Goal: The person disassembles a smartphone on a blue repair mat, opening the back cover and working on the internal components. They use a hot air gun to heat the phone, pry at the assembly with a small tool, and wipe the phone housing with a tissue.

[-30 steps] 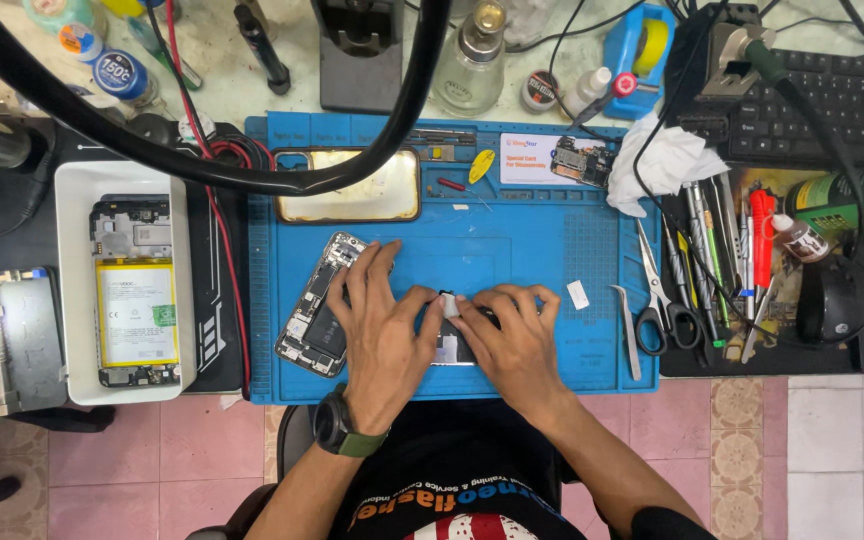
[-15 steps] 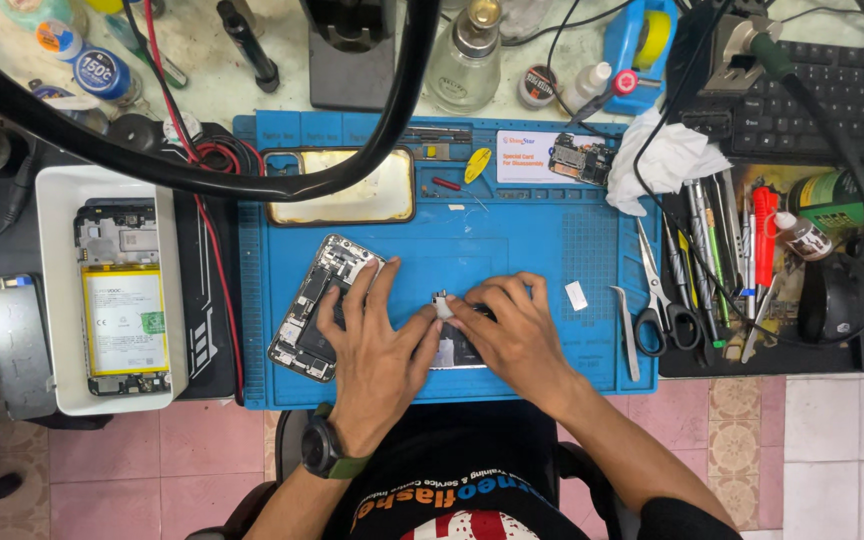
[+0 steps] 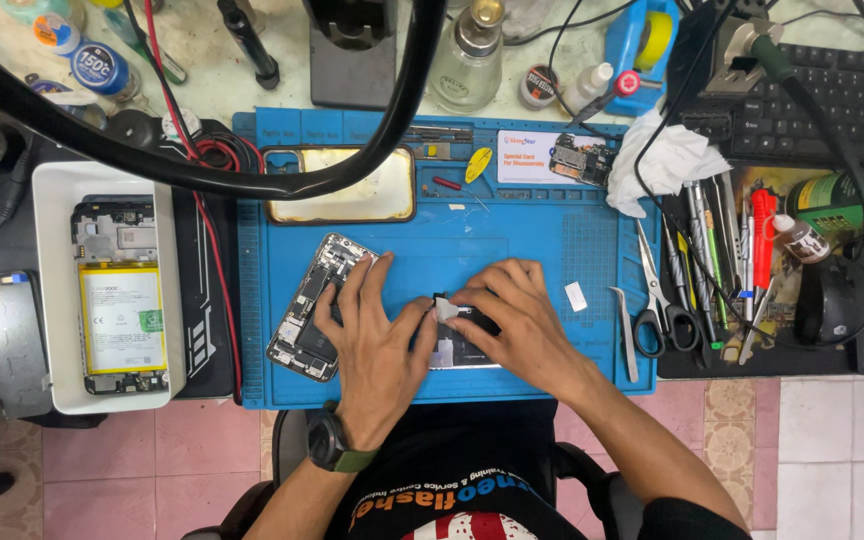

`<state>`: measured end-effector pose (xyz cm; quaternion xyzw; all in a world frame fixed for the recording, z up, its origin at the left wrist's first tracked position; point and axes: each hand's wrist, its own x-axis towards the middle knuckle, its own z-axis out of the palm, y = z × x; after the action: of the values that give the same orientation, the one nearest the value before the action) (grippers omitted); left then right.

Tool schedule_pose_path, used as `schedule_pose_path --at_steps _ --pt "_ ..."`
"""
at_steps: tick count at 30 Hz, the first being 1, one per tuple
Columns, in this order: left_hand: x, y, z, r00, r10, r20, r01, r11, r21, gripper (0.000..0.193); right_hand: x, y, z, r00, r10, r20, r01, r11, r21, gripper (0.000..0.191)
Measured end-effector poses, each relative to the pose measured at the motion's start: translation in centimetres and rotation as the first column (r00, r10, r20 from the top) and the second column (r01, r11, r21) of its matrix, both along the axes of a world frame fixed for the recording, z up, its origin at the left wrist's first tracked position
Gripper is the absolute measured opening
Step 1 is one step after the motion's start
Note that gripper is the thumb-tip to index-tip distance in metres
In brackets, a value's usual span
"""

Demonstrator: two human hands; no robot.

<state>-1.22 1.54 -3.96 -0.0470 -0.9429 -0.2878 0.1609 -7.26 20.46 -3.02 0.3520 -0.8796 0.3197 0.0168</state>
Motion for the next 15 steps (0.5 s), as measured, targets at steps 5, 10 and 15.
schedule_pose_path --at_steps 5,10,15 --pt "-0.59 0.34 0.28 0.998 0.016 0.062 -0.019 0.999 0.037 0.015 0.26 -0.05 0.09 1.0 -0.008 -0.018 0.009 1.0 0.028 0.033" --pt "-0.74 0.24 0.35 0.998 0.01 0.054 -0.013 0.998 0.058 0.019 0.46 -0.04 -0.3 0.999 -0.034 -0.002 0.034 0.999 0.0 0.031" --pt "-0.8 0.17 0.54 0.998 0.004 0.062 -0.01 0.996 0.09 0.015 0.82 -0.41 -0.25 0.985 -0.119 0.129 0.118 0.993 0.011 0.024"
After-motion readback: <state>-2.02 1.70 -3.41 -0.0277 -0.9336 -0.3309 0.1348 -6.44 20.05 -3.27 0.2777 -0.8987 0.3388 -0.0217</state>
